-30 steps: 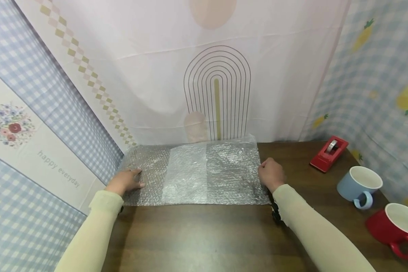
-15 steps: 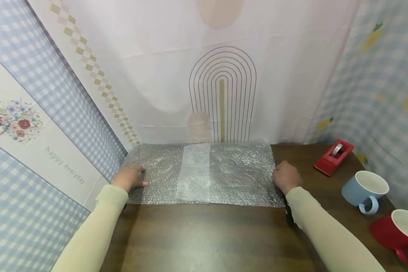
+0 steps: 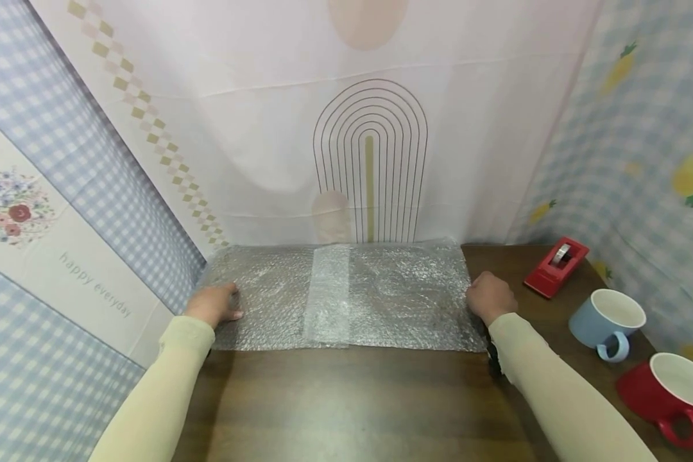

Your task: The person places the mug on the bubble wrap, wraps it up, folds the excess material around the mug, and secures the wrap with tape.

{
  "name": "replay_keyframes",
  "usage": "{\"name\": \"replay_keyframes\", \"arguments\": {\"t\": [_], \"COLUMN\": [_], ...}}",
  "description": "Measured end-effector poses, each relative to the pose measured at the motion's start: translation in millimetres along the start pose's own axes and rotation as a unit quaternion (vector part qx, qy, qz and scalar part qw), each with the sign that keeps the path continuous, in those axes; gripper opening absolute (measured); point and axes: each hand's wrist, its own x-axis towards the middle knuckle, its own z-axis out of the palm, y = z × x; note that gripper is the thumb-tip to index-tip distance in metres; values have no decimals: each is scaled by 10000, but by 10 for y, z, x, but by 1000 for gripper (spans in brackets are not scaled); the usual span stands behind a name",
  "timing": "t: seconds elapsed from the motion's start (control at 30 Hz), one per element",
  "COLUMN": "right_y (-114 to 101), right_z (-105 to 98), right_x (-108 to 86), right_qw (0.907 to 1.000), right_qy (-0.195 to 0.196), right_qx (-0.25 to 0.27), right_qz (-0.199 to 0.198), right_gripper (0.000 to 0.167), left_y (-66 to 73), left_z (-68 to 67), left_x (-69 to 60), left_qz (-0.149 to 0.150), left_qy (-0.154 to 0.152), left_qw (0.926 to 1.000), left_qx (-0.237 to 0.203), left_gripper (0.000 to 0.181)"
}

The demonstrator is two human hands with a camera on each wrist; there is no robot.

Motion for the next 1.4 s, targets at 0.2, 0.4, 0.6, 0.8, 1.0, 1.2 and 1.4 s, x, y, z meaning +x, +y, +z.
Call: {"name": "replay_keyframes", "arguments": {"t": [0.2,0.4,0.6,0.8,1.0,1.2,1.4], "right_y": [90,149,208,193,194,154,-5], "right_z": [-74,-131,-183,-240,-294,-344,-249], "right_x": [56,84,89,60,37,42,152], "right_qw": [9999,9995,9990,9988,9976,9969,9911], "right_qy": [43,95,219,-16,-211,-163,-232], "right_qx": [-100,-278,-377,-479,-627,-743,-841], "right_qz": [-19,-100,-104,26,222,187,-1004], "right_gripper": [31,27,33,35,35,33,63], "left_y": [-106,20,219,411,244,4,154], "left_z": [136,-24,-228,-471,-283,10,-162], "left_x": [70,-30,-188,-402,-178,66,-83], "left_qz": [20,-143,-262,-303,-290,-115,-241], "left_qy": [106,22,-106,-193,-317,-244,-310], "left_qw": [9999,9999,9996,9993,9991,9996,9992], "left_qx": [34,-79,33,-61,-70,-30,48], "left_gripper": [92,90,89,84,92,100,97]}}
